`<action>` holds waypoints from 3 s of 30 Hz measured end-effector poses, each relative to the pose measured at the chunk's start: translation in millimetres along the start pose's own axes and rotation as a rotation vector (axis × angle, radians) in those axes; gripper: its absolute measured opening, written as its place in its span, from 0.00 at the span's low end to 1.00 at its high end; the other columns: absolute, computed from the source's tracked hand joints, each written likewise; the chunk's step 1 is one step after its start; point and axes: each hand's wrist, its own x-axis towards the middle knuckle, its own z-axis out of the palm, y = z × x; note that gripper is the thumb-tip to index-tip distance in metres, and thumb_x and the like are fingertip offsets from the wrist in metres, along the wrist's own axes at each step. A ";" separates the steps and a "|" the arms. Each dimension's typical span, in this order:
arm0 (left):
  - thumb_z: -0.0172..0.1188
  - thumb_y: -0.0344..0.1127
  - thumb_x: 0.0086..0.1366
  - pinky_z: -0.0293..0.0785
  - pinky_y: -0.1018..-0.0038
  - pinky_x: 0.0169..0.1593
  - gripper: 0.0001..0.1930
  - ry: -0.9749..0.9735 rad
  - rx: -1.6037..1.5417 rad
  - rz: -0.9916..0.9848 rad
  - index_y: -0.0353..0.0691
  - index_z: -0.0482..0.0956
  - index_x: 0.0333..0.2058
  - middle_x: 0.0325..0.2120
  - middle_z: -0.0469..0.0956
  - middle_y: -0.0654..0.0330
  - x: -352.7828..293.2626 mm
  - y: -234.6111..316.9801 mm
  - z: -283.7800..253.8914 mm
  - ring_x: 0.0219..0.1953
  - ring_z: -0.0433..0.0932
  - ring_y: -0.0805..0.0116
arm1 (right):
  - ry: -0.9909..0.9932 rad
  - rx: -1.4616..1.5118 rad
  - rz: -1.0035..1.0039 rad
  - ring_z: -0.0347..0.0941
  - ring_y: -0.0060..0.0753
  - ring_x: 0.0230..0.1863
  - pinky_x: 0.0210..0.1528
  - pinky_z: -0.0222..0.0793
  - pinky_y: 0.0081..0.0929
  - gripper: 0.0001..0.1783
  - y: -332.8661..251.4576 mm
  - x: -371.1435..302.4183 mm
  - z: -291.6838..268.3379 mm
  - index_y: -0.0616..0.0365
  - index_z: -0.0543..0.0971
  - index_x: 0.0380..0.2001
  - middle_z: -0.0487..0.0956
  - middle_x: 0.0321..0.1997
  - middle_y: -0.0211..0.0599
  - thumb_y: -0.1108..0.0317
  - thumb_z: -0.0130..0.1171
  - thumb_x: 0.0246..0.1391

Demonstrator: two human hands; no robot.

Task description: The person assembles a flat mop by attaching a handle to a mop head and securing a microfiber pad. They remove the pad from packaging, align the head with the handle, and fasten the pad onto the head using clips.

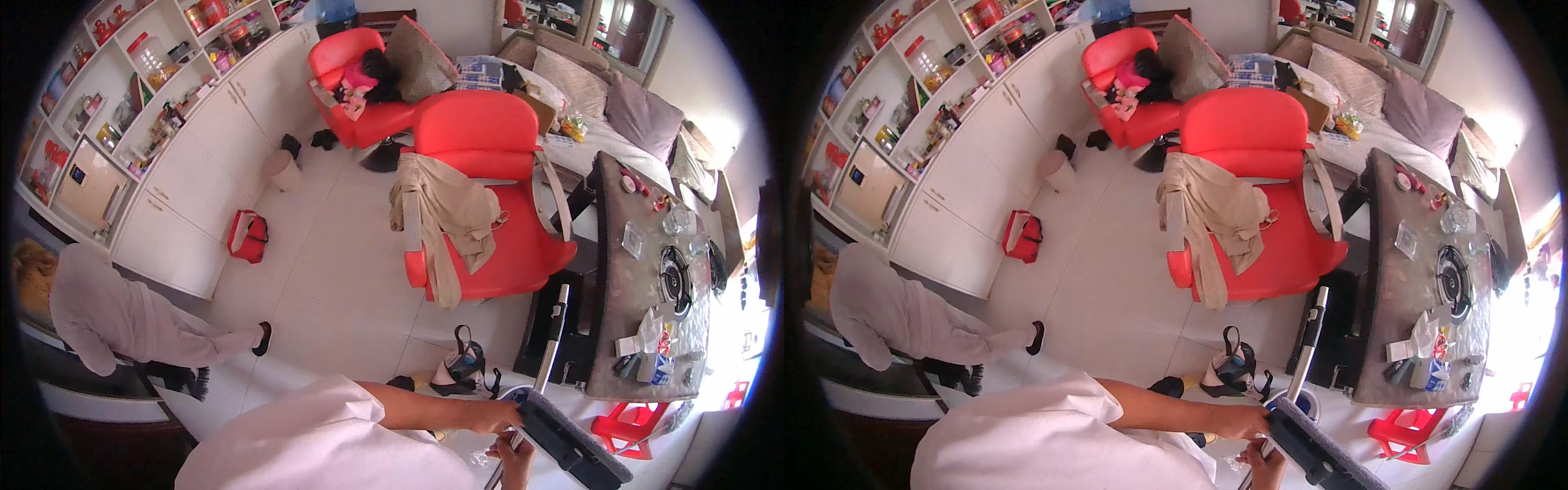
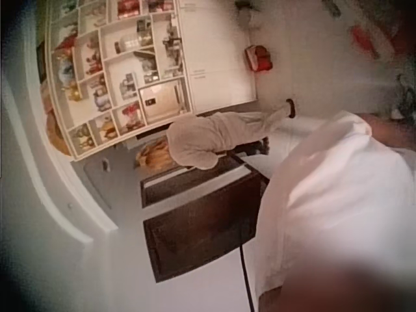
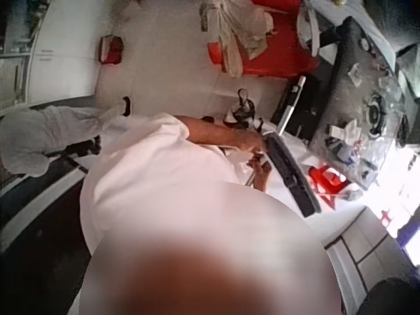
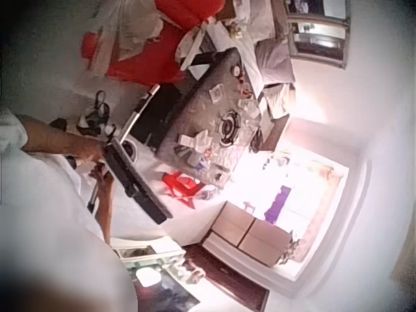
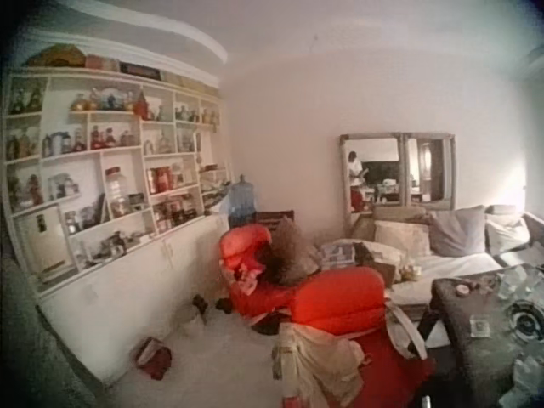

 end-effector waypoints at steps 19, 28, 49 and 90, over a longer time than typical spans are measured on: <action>0.53 0.28 0.59 0.69 0.71 0.46 0.13 0.111 0.648 0.168 0.33 0.70 0.43 0.37 0.73 0.62 9.9 5.8 -5.0 0.41 0.71 0.69 | 0.571 0.788 0.116 0.63 0.32 0.52 0.42 0.69 0.37 0.22 44.2 -2.3 -35.6 0.53 0.64 0.48 0.65 0.49 0.36 0.57 0.50 0.52; 0.53 0.30 0.59 0.66 0.68 0.49 0.09 0.171 -0.341 -0.185 0.36 0.75 0.39 0.38 0.74 0.59 6.9 -16.5 6.7 0.43 0.72 0.67 | -0.036 0.950 -0.149 0.71 0.32 0.43 0.40 0.72 0.26 0.27 17.5 37.1 -15.5 0.56 0.66 0.52 0.72 0.46 0.40 0.54 0.52 0.51; 0.64 0.42 0.49 0.69 0.56 0.49 0.21 0.727 -0.087 -0.012 0.37 0.75 0.40 0.36 0.77 0.53 -11.2 40.0 -30.5 0.38 0.76 0.62 | 0.613 0.550 0.284 0.69 0.25 0.25 0.23 0.64 0.24 0.09 266.4 10.8 -128.0 0.58 0.75 0.34 0.73 0.25 0.29 0.71 0.51 0.47; 0.56 0.33 0.57 0.65 0.63 0.49 0.16 0.738 -0.546 0.432 0.39 0.72 0.44 0.42 0.74 0.60 -261.2 4.6 -66.8 0.45 0.71 0.64 | -0.260 0.263 0.281 0.72 0.21 0.28 0.24 0.66 0.18 0.13 37.9 62.9 235.3 0.56 0.70 0.43 0.76 0.36 0.31 0.63 0.48 0.57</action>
